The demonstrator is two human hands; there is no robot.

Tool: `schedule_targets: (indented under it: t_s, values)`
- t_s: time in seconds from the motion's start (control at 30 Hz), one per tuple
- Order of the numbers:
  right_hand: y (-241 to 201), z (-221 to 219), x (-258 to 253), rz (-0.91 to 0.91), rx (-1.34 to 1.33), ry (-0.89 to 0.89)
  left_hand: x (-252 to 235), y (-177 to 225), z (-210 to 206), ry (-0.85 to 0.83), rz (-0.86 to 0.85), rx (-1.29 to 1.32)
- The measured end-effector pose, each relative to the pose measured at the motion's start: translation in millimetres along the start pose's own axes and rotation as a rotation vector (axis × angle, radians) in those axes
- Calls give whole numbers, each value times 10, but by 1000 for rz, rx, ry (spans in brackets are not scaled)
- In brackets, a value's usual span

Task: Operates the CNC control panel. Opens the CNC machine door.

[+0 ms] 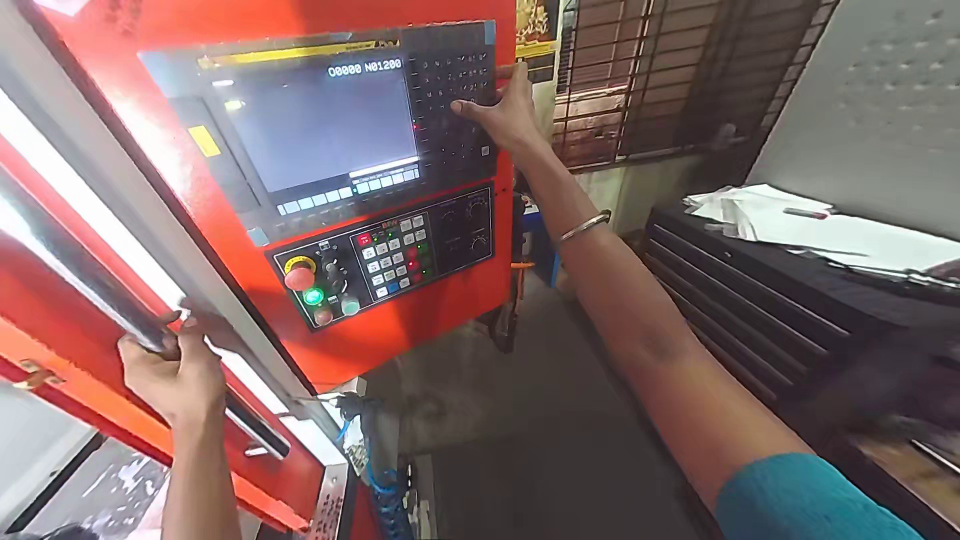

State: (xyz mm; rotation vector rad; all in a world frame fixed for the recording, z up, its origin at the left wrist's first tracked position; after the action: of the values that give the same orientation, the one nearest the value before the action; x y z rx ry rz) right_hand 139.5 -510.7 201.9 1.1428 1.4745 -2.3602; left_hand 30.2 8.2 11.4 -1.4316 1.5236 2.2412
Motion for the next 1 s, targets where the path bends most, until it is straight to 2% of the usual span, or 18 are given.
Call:
schedule_targets:
  t_s: [0.13, 0.3, 0.43, 0.57, 0.7, 0.8, 0.83, 0.93, 1.0]
  values:
    - [6, -10, -20, -15, 16, 10, -2, 7, 7, 0, -1, -11]
    - [92, 94, 93, 79, -225, -223, -3, 15, 20, -25, 5, 5]
    - [337, 60, 130, 159, -88, -128, 8, 9, 15, -14, 8, -9]
    - [438, -28, 238, 319, 173, -62, 11, -1, 30, 1, 21, -17]
    - [310, -9, 427, 283, 211, -106, 14, 23, 14, -10, 31, 0]
    - [-281, 163, 951, 20, 174, -336, 33, 15, 18, -18, 35, -1]
    - [-234, 174, 911, 41, 151, -344, 32, 12, 23, -18, 29, 1]
    - [248, 143, 339, 196, 77, -354, 20, 4, 23, -1, 26, 1]
    - [240, 182, 203, 140, 66, -362, 24, -4, 16, 0, 28, -13]
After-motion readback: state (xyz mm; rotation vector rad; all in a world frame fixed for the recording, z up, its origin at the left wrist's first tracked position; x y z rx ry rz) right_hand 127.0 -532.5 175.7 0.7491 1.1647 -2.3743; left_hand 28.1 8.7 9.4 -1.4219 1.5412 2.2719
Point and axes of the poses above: each hand's wrist, its own x-axis away from the middle knuckle, its own z-axis out of the back of the hand, y = z × x, the point moved 4 cm from there along -x, towards the middle knuckle, and after that the axes turned 8 degrees about -y, right-handed, at the moved point
